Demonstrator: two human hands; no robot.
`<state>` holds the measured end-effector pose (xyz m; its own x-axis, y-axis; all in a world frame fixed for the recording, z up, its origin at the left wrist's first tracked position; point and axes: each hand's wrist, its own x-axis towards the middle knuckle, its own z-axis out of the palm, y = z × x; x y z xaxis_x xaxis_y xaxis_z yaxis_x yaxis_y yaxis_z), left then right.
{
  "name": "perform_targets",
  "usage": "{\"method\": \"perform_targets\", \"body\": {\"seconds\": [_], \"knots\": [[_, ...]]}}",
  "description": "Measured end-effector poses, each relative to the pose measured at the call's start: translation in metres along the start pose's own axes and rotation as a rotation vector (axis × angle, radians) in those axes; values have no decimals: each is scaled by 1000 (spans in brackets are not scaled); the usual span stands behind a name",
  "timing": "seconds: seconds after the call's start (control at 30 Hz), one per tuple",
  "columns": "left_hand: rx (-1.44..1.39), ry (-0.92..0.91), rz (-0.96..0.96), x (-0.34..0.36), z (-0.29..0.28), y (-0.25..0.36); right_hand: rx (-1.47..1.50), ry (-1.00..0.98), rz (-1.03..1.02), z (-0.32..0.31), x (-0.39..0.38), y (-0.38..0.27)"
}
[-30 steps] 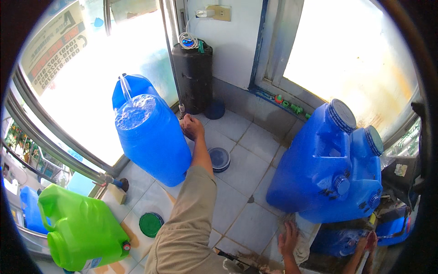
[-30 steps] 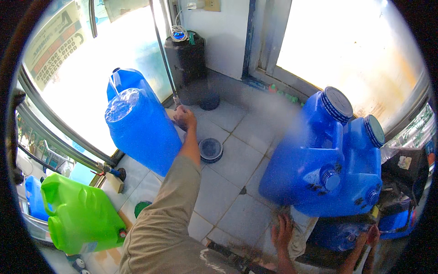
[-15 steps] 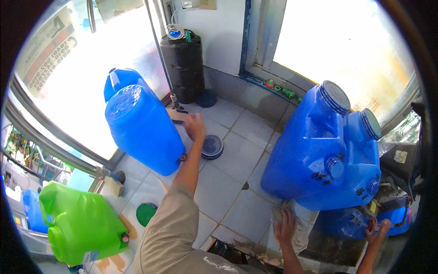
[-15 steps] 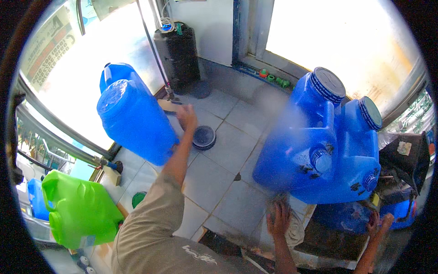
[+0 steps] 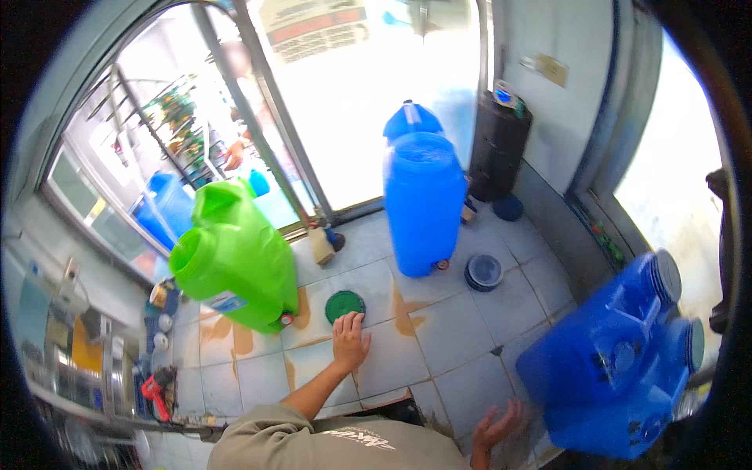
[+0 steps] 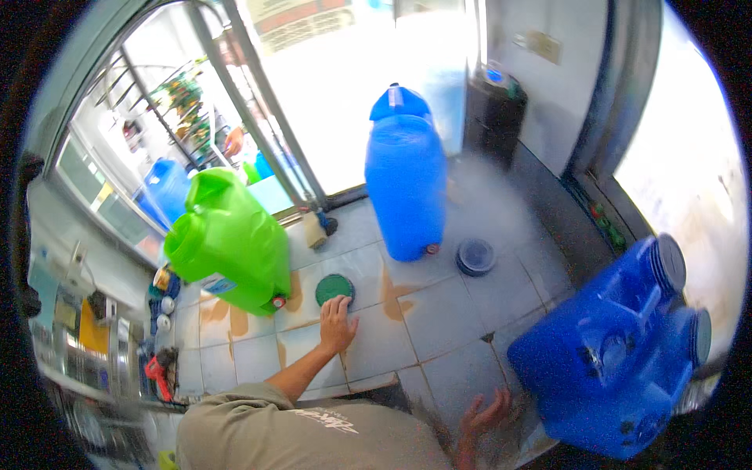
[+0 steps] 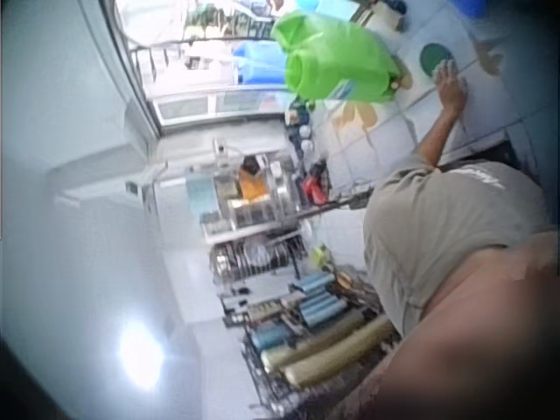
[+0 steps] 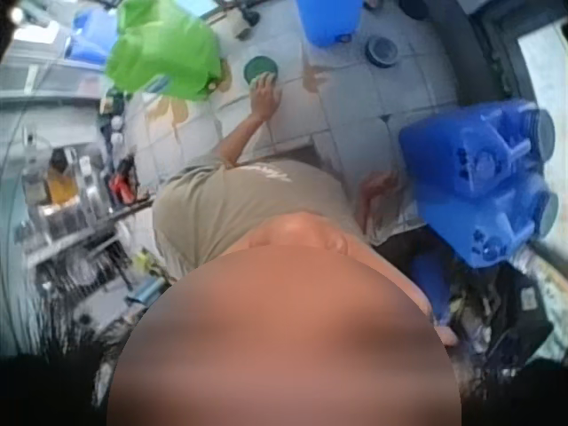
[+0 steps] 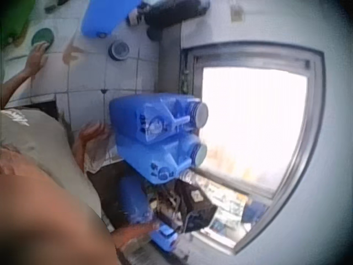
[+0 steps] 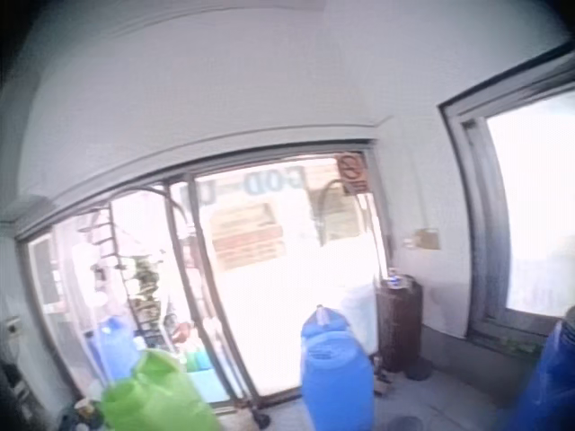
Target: The person uses a red heat gun to warm the rims of large plastic jerrycans, then presses lids onto the openings to seal them. They handle several blue and green containers, wipe the tiled counter with a cloth, and move sealed units aside. A coworker is visible in the background handling other containers.
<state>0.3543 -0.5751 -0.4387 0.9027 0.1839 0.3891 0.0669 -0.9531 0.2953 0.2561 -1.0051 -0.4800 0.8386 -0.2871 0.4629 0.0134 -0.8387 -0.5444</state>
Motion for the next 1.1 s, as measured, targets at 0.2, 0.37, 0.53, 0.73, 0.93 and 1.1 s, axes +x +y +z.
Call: {"method": "perform_targets", "body": {"seconds": [0.2,0.37,0.53,0.73,0.93,1.1], "knots": [[319,90,-355,42,16,-54,420,-53,-195,69,112,-84],[-200,29,77,67,17,18,595,118,-223,114,231,-134],[-461,-250,389,88,49,118,640,221,-144,157,357,-185],[-404,-255,666,164,142,198,437,-163,-144,226,453,-227],[-348,-448,640,171,173,181,532,-140,-171,243,434,-187],[-309,-169,618,152,174,162,273,-241,33,251,400,-168]]}}
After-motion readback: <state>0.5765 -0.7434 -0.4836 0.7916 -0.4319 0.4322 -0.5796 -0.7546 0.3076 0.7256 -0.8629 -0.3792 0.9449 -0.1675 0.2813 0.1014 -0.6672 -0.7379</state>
